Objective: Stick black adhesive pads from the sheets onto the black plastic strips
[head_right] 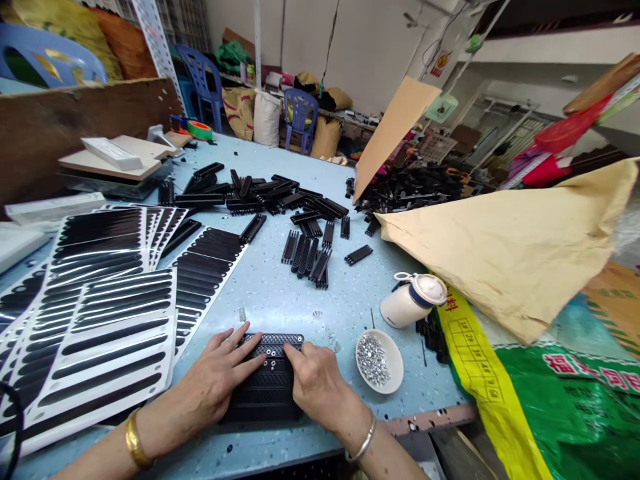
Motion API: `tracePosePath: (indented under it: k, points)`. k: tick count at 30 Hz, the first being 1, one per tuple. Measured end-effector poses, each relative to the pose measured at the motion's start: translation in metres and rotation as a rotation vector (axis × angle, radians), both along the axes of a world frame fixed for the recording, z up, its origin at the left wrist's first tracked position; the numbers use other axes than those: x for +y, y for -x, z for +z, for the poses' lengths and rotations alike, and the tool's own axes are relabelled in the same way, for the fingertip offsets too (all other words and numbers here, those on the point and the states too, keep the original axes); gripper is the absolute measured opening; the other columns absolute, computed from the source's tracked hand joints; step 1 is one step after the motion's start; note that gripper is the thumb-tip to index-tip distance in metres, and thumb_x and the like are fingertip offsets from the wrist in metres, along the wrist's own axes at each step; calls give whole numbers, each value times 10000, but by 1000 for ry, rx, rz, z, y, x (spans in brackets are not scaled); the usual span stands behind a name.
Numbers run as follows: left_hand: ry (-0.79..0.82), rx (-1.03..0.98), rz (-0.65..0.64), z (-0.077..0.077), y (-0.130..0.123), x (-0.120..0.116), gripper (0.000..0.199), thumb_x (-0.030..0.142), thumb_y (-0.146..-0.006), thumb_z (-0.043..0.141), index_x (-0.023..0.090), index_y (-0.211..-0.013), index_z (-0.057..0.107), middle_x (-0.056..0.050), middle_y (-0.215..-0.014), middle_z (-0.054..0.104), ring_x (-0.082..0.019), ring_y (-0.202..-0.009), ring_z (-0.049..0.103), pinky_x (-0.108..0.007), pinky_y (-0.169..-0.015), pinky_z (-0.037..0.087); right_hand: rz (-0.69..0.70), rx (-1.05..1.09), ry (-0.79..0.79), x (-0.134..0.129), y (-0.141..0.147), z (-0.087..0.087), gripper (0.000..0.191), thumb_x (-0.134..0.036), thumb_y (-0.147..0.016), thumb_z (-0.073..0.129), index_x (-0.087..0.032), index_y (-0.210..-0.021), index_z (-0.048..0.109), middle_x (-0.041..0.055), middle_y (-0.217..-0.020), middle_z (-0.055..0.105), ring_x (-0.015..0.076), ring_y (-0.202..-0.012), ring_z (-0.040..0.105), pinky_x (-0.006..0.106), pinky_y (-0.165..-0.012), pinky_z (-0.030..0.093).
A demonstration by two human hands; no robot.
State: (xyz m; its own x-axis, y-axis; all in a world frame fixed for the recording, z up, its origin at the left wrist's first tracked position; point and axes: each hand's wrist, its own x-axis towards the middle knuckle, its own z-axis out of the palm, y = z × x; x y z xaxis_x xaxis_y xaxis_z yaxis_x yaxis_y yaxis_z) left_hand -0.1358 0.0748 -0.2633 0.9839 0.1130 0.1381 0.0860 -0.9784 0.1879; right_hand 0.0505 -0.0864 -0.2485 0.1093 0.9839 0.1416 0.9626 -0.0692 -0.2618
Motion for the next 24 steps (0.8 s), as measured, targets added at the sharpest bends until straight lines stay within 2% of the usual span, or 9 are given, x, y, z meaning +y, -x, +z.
tracePosePath:
  k: [6, 11, 16, 19, 24]
  points:
    - [-15, 11, 31, 2, 2, 5, 603, 42, -758, 540, 268, -1315, 580, -164, -1441, 492, -438, -1387, 336, -611, -1048, 325, 67, -124, 111, -1, 2, 10, 528, 24, -846, 433, -105, -1346, 543, 99, -835, 625, 218, -717, 568, 343, -659, 451]
    - [-35, -8, 66, 5, 7, 14, 575, 54, -746, 575, 285, -1271, 620, -176, -1413, 507, -452, -1367, 358, -626, -1031, 325, 96, -205, 175, -9, -7, 17, 534, 18, -836, 441, -82, -1353, 531, 108, -829, 620, 241, -743, 562, 381, -669, 467]
    - [-46, -16, 48, 6, 10, 16, 605, 22, -736, 557, 264, -1287, 613, -175, -1399, 519, -436, -1341, 397, -599, -1013, 356, 83, -239, 167, -21, -12, 14, 565, 38, -806, 438, -83, -1349, 540, 95, -795, 604, 232, -706, 546, 385, -656, 482]
    - [-56, -14, 50, 6, 10, 14, 624, 2, -724, 540, 253, -1290, 612, -181, -1394, 522, -437, -1324, 416, -596, -998, 369, 74, -195, 127, -24, -15, 8, 557, 35, -824, 415, -94, -1351, 539, 87, -786, 600, 231, -702, 555, 389, -656, 495]
    - [-39, -24, 49, 2, 10, 12, 672, -22, -695, 517, 243, -1308, 593, -178, -1414, 503, -420, -1346, 392, -578, -1002, 367, 47, 23, 80, -23, -23, -2, 475, 0, -892, 380, -146, -1301, 574, 49, -765, 591, 186, -670, 562, 309, -614, 500]
